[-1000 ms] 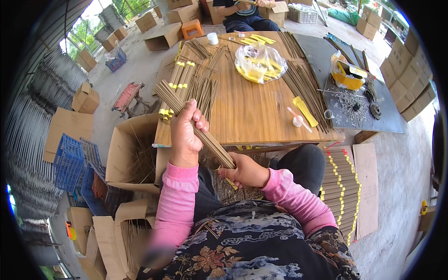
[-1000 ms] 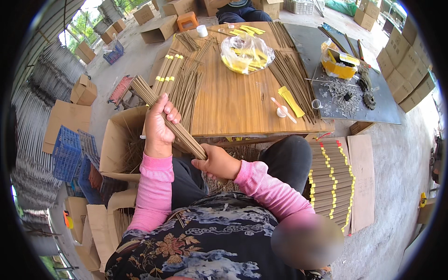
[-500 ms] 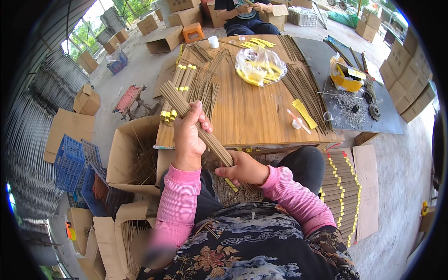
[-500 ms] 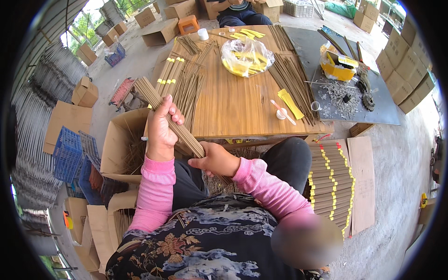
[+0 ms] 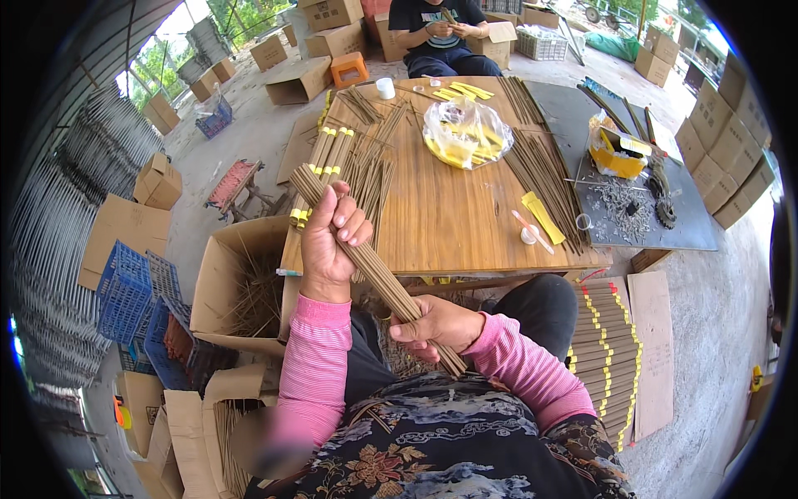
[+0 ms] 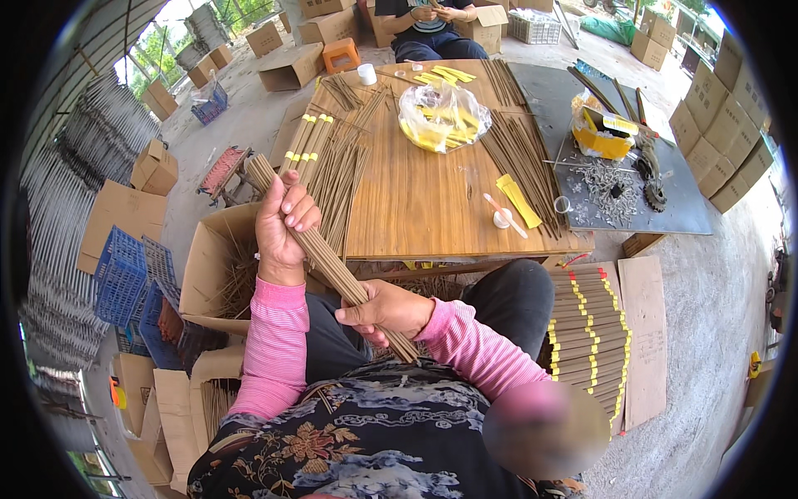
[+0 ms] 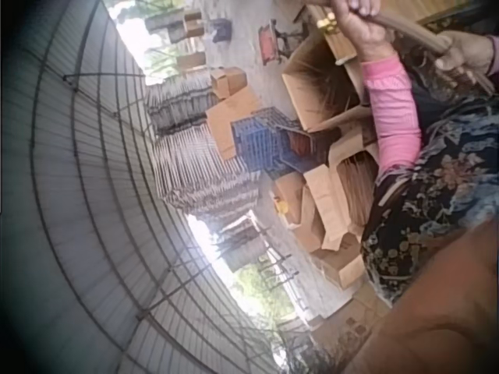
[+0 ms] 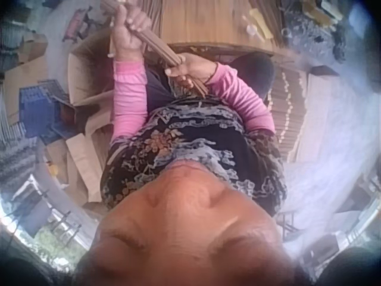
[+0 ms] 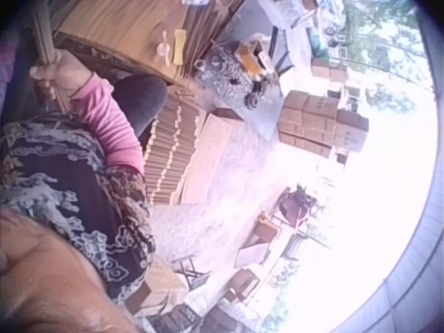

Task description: The person gathers thin wooden sticks from a cardboard box, aligns them into a bundle, and secures the bundle with a yellow paper band. They apply glue to the band to fasten it and place the finished bundle on the table.

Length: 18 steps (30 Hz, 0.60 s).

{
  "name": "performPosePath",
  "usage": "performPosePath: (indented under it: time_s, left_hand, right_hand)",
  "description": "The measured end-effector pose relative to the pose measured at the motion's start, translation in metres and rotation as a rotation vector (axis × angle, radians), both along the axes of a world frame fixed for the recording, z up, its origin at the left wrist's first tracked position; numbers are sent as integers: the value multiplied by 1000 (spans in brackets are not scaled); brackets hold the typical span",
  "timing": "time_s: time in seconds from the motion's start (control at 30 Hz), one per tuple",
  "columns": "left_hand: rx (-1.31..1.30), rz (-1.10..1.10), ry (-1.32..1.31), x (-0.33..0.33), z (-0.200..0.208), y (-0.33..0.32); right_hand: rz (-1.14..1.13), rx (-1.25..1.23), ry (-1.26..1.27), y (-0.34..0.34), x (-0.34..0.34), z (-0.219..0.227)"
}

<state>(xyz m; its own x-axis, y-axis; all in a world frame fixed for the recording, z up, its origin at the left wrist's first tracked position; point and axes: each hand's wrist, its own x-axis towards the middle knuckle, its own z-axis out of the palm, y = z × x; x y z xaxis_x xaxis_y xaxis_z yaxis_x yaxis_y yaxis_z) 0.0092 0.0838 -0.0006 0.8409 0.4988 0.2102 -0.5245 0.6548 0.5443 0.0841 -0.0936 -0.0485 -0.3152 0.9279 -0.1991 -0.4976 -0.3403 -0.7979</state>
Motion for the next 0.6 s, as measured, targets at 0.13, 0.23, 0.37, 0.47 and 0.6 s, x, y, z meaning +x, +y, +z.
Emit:
performPosePath:
  time_s: [0.13, 0.23, 0.37, 0.47, 0.6]
  left_hand:
    - [77, 308, 375, 4, -1, -27]
    - [32, 275, 334, -2, 1, -23]
    - [6, 314, 375, -3, 7, -5]
    - [22, 396, 426, -4, 7, -1]
    - [44, 479, 469, -3, 6, 1]
  right_hand:
    - [-240, 86, -461, 8, -3, -7]
    - [-186, 72, -422, 9, -1, -7]
    - [-66, 6, -266, 4, 2, -9]
    - [-47, 41, -265, 0, 5, -19]
    - [-4, 218, -590, 5, 14, -29]
